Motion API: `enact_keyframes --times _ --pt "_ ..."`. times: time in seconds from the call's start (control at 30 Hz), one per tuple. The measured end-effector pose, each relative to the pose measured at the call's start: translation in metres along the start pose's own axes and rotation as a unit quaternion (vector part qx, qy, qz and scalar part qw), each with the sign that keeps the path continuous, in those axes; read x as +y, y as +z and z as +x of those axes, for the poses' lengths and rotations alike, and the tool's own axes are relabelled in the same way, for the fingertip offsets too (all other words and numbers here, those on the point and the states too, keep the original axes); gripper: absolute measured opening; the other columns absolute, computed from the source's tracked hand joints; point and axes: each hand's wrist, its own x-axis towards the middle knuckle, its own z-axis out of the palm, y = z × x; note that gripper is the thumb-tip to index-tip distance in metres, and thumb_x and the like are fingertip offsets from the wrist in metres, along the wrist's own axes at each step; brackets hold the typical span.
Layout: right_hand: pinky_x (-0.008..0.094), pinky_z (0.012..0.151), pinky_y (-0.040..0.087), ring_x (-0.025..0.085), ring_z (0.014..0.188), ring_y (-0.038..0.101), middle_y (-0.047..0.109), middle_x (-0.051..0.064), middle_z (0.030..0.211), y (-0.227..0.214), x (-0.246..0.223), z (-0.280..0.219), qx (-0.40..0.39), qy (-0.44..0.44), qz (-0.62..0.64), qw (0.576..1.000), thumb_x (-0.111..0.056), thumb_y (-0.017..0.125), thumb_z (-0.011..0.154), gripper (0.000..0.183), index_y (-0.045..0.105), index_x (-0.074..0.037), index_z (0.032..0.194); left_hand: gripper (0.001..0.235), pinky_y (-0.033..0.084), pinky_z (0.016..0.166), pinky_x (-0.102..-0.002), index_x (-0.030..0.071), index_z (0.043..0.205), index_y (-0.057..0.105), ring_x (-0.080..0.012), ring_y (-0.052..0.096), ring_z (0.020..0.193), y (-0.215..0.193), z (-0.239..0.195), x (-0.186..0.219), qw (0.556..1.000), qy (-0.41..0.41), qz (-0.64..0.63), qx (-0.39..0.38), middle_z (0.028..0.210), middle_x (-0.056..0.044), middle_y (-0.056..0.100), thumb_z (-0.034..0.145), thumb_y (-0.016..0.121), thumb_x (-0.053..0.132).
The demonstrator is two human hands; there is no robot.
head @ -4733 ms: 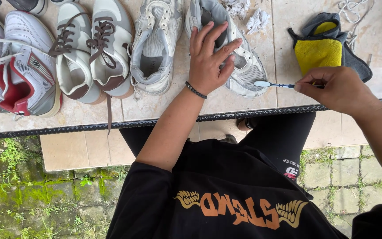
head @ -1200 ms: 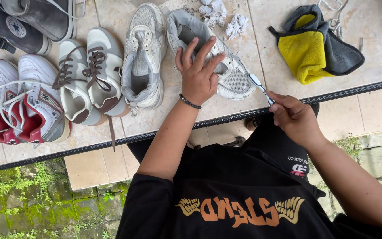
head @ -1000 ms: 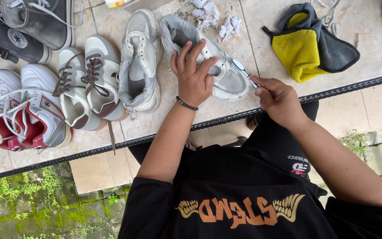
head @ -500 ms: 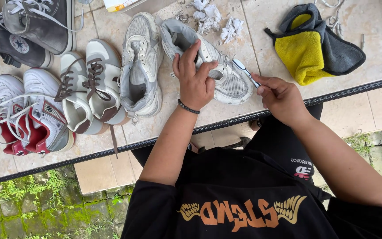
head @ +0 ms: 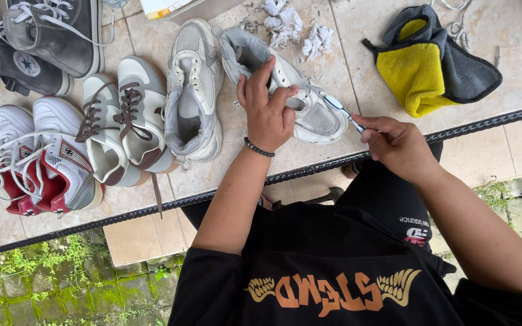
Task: Cleaning white sneakers using a toothbrush and tissues
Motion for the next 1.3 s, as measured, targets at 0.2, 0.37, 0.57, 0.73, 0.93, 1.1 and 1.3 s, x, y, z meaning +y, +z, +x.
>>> enact_keyframes --times 0.2,0.37,0.57,0.73,0.93,1.1,1.3 --pt "0.023 0.051 0.031 0.009 0.054 0.032 0.036 -0.003 0.069 0.007 0.001 0.028 -0.021 -0.027 0.052 0.998 -0.009 0.056 0.105 0.036 0.065 -0.012 0.140 0.020 0.018 0.123 -0.058 0.020 0.090 0.068 -0.0310 0.054 0.135 -0.001 0.001 0.002 1.000 0.001 0.004 -0.001 0.156 -0.008 0.041 0.078 0.056 0.010" --pt "0.022 0.051 0.035 0.008 0.055 0.040 0.051 -0.002 0.073 -0.017 0.009 -0.016 -0.010 0.030 0.035 0.999 -0.012 0.059 0.102 0.038 0.066 -0.014 0.140 0.020 0.018 0.123 -0.058 0.020 0.090 0.068 -0.0307 0.054 0.135 0.001 0.002 0.000 1.000 -0.005 -0.001 -0.001 0.156 -0.008 0.041 0.077 0.056 0.011" --pt "0.022 0.051 0.040 0.009 0.052 0.049 0.059 0.005 0.079 0.000 0.021 0.026 0.001 -0.033 0.035 0.999 -0.004 0.059 0.101 0.036 0.068 -0.007 0.135 0.019 0.014 0.121 -0.057 0.020 0.091 0.067 -0.0300 0.049 0.137 0.007 0.002 -0.006 0.999 0.029 -0.001 0.024 0.156 -0.009 0.041 0.082 0.054 0.011" --pt "0.021 0.049 0.042 0.009 0.050 0.053 0.063 0.011 0.080 0.008 0.012 0.040 0.010 -0.090 0.072 0.993 0.004 0.056 0.101 0.034 0.067 -0.001 0.133 0.016 0.012 0.119 -0.057 0.020 0.094 0.065 -0.0302 0.045 0.139 0.010 0.002 -0.008 0.997 0.057 0.003 0.047 0.157 -0.011 0.041 0.089 0.052 0.012" --pt "0.022 0.046 0.044 0.011 0.046 0.057 0.067 0.016 0.076 -0.011 0.018 -0.020 0.033 -0.016 0.035 0.999 0.002 0.060 0.099 0.034 0.068 -0.001 0.132 0.017 0.012 0.118 -0.057 0.021 0.095 0.065 -0.0304 0.047 0.136 0.011 0.001 -0.010 0.997 0.054 0.005 0.053 0.155 -0.011 0.043 0.088 0.053 0.012" --pt "0.025 0.047 0.045 0.012 0.048 0.056 0.067 0.018 0.078 -0.006 0.030 -0.005 0.038 -0.017 0.043 0.998 0.003 0.060 0.098 0.035 0.068 0.000 0.132 0.017 0.013 0.118 -0.058 0.020 0.095 0.066 -0.0302 0.046 0.137 0.010 0.002 -0.009 0.998 0.050 -0.005 0.047 0.155 -0.010 0.043 0.088 0.052 0.012" --pt "0.023 0.044 0.044 0.010 0.048 0.057 0.066 0.016 0.079 0.007 0.040 0.021 0.043 -0.054 0.066 0.995 0.003 0.059 0.099 0.036 0.068 -0.001 0.133 0.017 0.013 0.118 -0.058 0.020 0.095 0.066 -0.0308 0.046 0.137 0.010 0.001 -0.008 0.997 0.053 -0.003 0.049 0.156 -0.011 0.042 0.089 0.051 0.012"
